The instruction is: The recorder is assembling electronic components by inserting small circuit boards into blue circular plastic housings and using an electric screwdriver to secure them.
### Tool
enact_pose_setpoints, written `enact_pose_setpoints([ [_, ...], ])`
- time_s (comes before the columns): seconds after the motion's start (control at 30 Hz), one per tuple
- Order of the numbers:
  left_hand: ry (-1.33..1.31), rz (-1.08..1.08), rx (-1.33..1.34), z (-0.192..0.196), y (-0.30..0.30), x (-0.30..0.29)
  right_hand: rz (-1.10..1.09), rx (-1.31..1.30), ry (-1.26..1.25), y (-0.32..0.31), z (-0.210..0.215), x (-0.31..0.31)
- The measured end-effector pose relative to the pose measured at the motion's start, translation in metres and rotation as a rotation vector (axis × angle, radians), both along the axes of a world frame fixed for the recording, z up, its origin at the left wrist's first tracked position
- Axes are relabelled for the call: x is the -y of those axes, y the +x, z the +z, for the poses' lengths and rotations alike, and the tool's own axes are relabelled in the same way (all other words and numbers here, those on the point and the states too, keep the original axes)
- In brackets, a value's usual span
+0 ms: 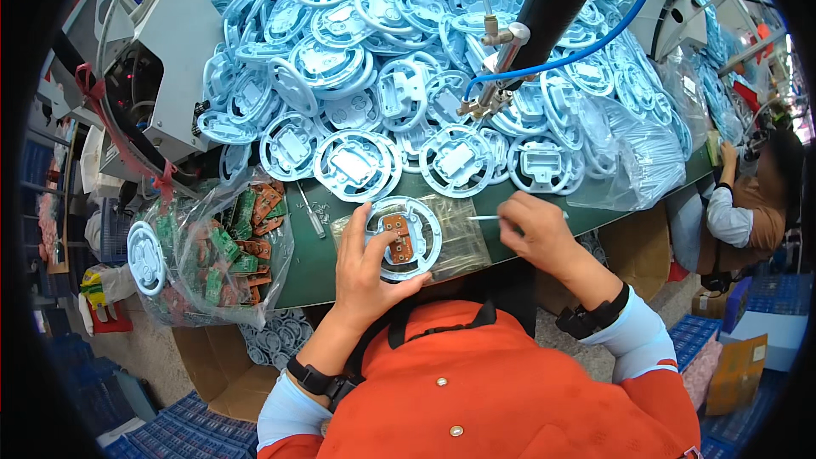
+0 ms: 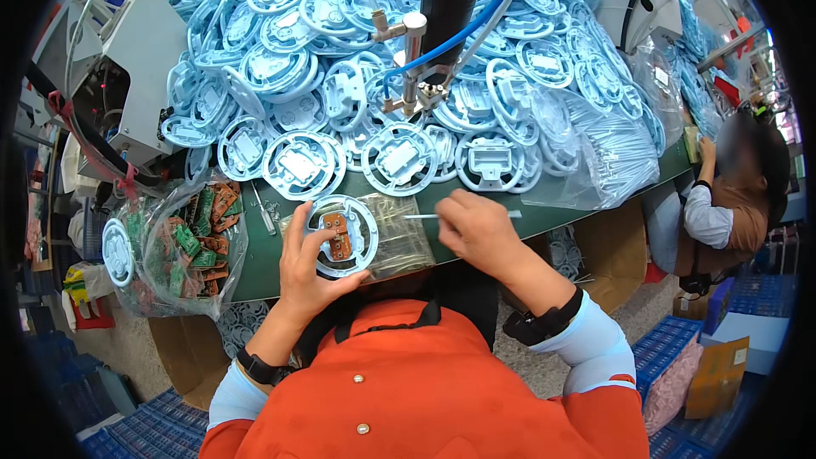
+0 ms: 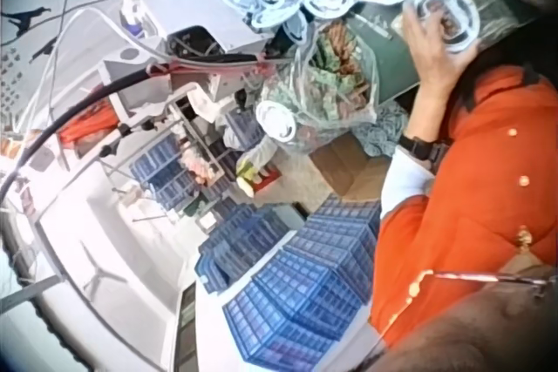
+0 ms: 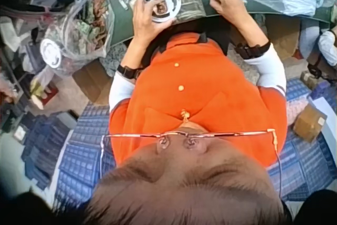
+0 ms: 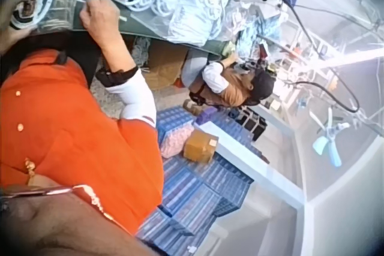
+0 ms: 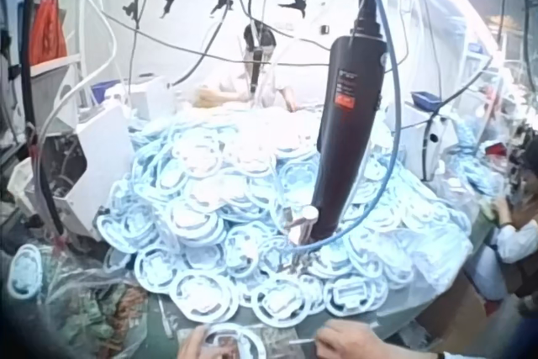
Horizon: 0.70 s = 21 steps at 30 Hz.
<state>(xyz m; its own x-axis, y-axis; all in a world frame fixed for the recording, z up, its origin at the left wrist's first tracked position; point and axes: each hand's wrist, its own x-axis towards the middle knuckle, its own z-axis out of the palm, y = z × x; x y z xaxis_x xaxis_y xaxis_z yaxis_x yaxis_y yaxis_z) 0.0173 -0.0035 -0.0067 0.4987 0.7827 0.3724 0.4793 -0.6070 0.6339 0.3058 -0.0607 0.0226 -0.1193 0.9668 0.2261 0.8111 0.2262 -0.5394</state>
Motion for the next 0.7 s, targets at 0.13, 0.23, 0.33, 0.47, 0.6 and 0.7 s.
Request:
enact_pose_setpoints([
  [0.13,0.003,0.003,0.003,0.001,-0.002,0.000,0.099,-0.068,-0.016,-0.023,-0.005,-0.014],
  [0.23,0.002,0.003,0.001,0.001,-0.002,-0.001,0.123,-0.194,-0.094,-0.031,-0.009,-0.020],
  [0.33,-0.002,-0.005,-0.013,0.001,-0.002,-0.001,0.136,-0.243,-0.144,-0.035,-0.011,-0.022],
  [0.47,-0.006,0.003,-0.045,0.003,-0.001,-0.001,0.151,-0.146,-0.105,-0.036,-0.010,-0.022],
  [0.6,0.003,-0.012,-0.083,0.006,0.000,-0.002,0.179,-0.092,0.014,-0.035,-0.013,-0.021],
  [0.7,0.001,-0.020,-0.094,0.007,0.000,-0.002,0.176,-0.082,0.032,-0.036,-0.017,-0.021],
])
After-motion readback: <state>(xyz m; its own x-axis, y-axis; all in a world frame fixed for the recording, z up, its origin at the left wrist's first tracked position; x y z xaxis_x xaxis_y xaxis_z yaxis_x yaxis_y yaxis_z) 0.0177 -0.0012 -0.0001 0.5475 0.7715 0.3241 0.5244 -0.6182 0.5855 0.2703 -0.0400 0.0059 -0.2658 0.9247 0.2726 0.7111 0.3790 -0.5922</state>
